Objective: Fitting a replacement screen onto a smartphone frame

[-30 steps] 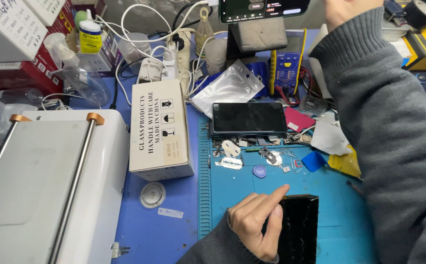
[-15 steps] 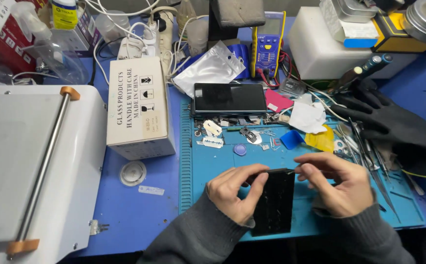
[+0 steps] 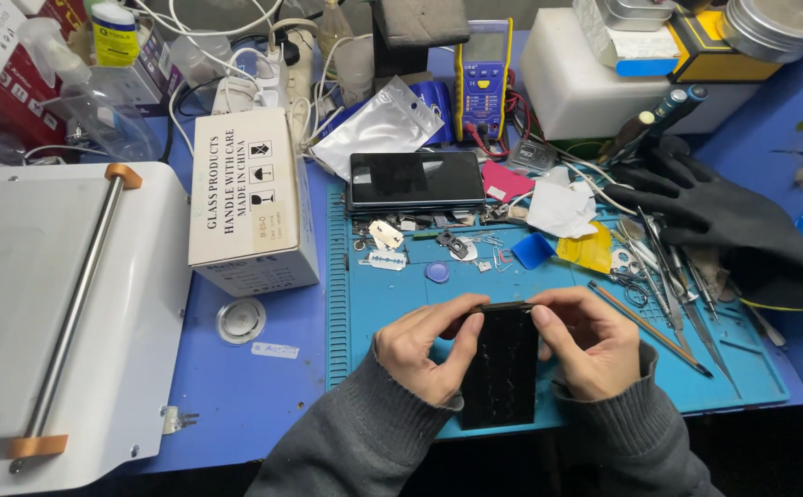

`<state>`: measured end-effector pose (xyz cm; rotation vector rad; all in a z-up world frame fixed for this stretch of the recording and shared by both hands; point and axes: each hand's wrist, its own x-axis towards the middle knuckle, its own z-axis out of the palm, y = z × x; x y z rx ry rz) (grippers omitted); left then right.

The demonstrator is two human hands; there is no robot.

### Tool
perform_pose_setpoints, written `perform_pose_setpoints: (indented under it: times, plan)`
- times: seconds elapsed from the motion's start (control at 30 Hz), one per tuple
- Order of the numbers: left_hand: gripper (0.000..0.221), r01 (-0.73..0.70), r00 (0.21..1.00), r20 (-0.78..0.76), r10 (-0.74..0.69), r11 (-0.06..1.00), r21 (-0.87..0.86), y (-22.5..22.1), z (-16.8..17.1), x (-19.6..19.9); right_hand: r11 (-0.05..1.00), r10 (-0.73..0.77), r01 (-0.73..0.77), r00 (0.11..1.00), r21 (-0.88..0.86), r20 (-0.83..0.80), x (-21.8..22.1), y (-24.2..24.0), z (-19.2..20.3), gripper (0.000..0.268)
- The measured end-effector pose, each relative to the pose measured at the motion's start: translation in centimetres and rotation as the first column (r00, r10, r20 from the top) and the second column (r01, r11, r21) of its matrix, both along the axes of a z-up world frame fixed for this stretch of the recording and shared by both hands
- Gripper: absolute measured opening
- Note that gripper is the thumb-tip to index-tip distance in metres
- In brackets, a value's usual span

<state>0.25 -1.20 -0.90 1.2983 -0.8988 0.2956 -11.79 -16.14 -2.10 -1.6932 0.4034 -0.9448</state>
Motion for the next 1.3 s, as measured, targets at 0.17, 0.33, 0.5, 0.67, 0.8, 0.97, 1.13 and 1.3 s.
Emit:
perform_pose_setpoints:
  times: [0.17, 0.33, 0.5, 0.67, 0.8, 0.97, 1.13, 1.3]
  plan:
    - [0.013, -0.007, 1.0, -0.012, 0.007, 1.0, -0.02, -0.1, -0.1, -0.1, 1.0, 0.015, -0.015, 0.999, -0.019, 0.029, 0.2, -1.3, -1.6, 0.012]
    - [0.011, -0.015, 1.0, -0.021, 0.015, 1.0, 0.028, 0.2, 0.1, 0.0, 0.995, 0.057, -0.054, 0.998, -0.08, 0.037, -0.4, -1.7, -2.6, 0.016]
    - [0.012, 0.006, 1.0, -0.01, -0.006, 0.999, 0.032, 0.2, -0.2, -0.1, 0.988, 0.132, -0.122, 0.985, -0.097, 0.109, -0.2, -1.6, -1.7, 0.018]
    - [0.012, 0.029, 0.999, -0.019, -0.027, 0.998, 0.062, 0.3, -0.3, 0.0, 0.981, 0.138, -0.123, 0.986, -0.151, 0.09, 0.0, -1.7, -1.5, 0.015]
    - [0.016, 0.041, 0.997, 0.041, -0.06, 0.932, 0.361, 1.5, 0.4, -0.2, 0.991, 0.075, -0.092, 0.984, -0.098, -0.163, -0.9, 0.1, 0.5, 0.016]
    - [0.015, 0.039, 0.998, 0.022, -0.05, 0.935, 0.354, 1.5, 0.4, -0.3, 0.993, 0.087, -0.098, 0.983, -0.064, -0.162, -0.8, -0.2, 0.7, 0.02]
    - [0.016, 0.041, 0.998, 0.023, -0.053, 0.93, 0.364, 1.5, 0.3, -0.3, 0.994, 0.056, -0.076, 0.975, -0.084, -0.216, -0.7, 0.1, 0.8, 0.016]
    - [0.016, 0.028, 0.999, 0.022, -0.04, 0.924, 0.383, 1.5, 0.3, -0.3, 0.996, 0.092, -0.089, 0.973, 0.023, -0.212, -1.4, -0.1, -0.2, 0.017]
